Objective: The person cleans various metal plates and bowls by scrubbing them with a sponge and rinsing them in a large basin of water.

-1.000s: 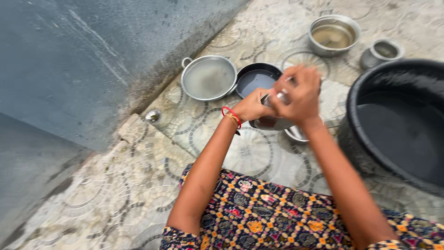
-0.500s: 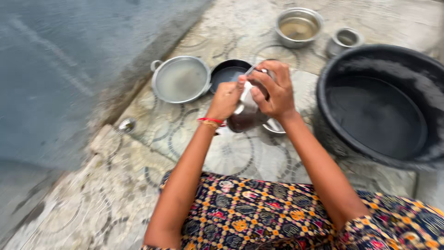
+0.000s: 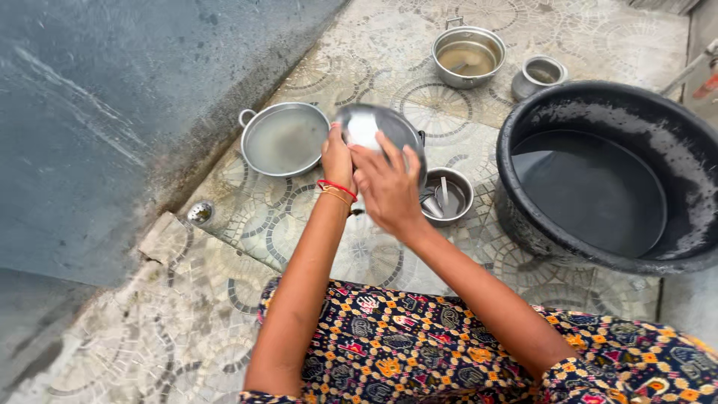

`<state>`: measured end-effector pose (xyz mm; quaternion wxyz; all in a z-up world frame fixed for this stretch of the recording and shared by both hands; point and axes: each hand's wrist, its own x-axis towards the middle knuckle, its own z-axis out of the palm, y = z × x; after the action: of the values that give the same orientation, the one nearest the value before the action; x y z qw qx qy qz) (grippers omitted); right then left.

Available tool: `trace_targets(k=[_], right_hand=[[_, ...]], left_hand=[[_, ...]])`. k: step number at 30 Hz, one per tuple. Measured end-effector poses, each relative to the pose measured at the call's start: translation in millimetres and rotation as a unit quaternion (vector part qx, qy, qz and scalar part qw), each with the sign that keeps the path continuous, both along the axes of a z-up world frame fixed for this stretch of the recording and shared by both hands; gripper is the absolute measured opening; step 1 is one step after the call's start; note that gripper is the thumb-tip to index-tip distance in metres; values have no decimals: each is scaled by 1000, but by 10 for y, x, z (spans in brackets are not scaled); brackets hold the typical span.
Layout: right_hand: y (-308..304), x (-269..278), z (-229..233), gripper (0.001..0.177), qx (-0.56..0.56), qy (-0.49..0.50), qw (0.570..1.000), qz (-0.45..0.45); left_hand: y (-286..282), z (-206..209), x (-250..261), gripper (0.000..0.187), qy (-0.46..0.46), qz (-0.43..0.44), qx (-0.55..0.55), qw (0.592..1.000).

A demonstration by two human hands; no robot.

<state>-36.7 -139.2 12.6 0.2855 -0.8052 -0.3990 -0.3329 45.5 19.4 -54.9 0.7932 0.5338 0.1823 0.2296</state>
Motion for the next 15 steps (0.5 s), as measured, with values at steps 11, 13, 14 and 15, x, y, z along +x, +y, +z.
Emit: trace_targets(k=[11, 13, 14, 15], right_hand=[[-367, 1359, -1174, 46, 280, 326, 892, -142], [-94, 810, -1131, 51, 260, 236, 922, -159], [-5, 508, -984, 60, 254, 188, 937, -147], [37, 338, -759, 54, 176, 129, 970, -109]], left_hand=[[-133, 107, -149, 68, 92, 69, 174, 978], [-170, 202, -142, 56, 4, 47, -26, 999], [-122, 205, -152, 50, -36, 42, -121, 991], [-117, 177, -131, 48, -30, 22, -162, 986]])
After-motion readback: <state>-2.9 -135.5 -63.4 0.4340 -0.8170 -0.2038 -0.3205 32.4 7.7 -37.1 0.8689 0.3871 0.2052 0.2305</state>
